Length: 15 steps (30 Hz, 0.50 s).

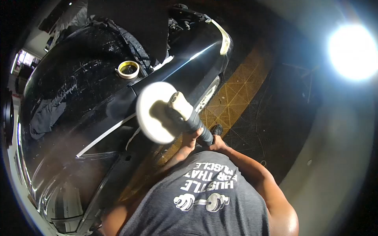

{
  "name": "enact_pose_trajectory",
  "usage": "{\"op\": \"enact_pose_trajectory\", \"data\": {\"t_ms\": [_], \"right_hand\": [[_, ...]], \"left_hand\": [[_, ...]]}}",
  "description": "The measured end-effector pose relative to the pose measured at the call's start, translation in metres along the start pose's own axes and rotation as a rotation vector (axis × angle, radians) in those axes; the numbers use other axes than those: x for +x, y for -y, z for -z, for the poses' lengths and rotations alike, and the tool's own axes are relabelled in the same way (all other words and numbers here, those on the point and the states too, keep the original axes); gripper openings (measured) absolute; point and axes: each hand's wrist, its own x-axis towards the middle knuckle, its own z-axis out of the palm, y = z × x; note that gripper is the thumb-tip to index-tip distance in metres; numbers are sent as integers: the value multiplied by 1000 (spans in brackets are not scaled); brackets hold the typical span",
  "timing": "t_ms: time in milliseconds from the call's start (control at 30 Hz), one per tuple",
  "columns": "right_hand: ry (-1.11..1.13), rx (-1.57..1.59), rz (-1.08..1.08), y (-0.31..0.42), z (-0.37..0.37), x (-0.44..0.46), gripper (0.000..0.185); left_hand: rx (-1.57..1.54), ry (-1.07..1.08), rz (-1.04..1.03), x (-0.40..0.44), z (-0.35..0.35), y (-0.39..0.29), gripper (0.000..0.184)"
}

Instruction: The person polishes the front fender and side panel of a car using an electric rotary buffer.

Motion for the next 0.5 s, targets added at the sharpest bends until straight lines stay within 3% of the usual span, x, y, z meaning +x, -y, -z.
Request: {"op": "enact_pose_trajectory", "data": {"t_ms": [33, 267, 367, 400, 500], "right_hand": [[16, -3, 34, 0, 1, 1, 51], [-57, -37, -37, 29, 15, -3, 43], [-77, 65, -149, 12, 27, 6, 40], [-124, 55, -119, -5, 31, 12, 40], [-187, 105, -119, -2, 37, 17, 35]], "left_hand": [[17, -7, -74, -1, 0, -3, 55], [-80, -20, 4, 12, -26, -24, 60], [-73, 71, 104, 43, -28, 1, 44], [-76, 55, 116, 44, -43, -21, 41], [-58, 143, 213, 74, -47, -6, 39]]}}
